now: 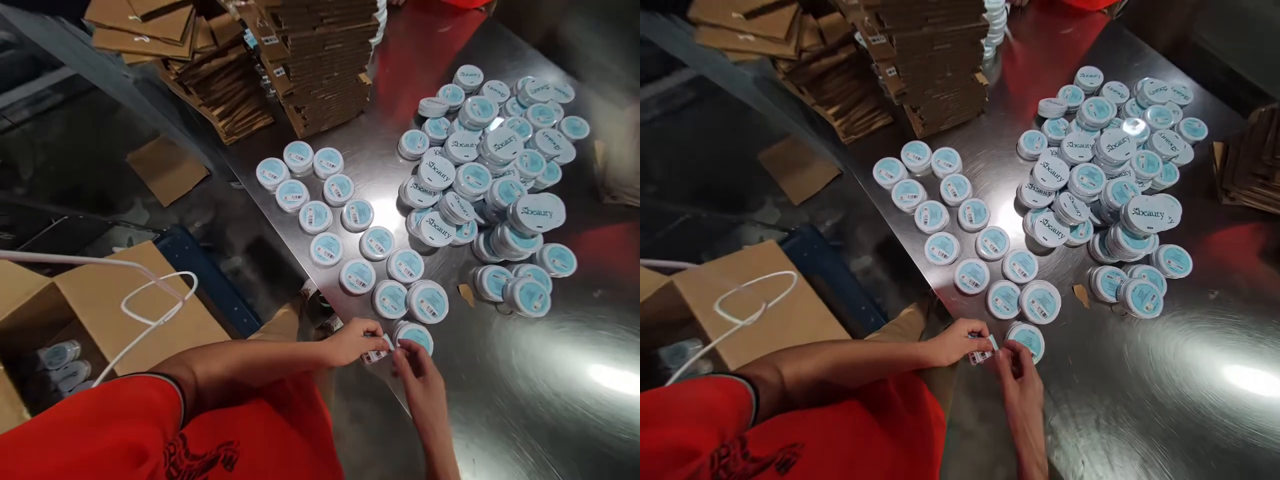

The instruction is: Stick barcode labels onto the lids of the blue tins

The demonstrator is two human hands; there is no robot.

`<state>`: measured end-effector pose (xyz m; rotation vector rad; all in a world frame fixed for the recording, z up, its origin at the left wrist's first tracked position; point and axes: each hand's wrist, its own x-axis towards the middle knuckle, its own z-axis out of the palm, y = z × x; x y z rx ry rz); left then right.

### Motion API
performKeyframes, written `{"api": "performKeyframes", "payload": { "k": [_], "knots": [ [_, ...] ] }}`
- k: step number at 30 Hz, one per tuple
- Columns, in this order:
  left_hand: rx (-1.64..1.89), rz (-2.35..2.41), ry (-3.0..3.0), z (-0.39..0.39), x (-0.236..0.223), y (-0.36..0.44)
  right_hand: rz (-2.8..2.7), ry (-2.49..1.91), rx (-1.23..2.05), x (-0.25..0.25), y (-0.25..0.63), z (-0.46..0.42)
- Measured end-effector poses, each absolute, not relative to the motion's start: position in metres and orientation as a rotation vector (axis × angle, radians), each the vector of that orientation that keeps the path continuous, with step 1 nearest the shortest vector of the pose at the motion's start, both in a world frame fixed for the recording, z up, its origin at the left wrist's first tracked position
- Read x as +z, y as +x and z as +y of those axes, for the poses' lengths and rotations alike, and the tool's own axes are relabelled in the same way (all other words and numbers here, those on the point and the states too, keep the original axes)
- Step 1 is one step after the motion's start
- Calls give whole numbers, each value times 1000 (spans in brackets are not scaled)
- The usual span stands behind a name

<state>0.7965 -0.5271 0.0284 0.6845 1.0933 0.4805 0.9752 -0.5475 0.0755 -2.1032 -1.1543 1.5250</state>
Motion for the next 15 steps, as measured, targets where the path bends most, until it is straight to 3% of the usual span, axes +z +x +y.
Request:
{"api": "performKeyframes", "payload": {
  "k": [8,15],
  "knots": [
    [425,1033,700,-520,48,763,-1139,-2077,1452,74,937,-548],
    [416,1219,691,-506,34,765,-1138,-2154,1383,77,913,-547]
  ]
}}
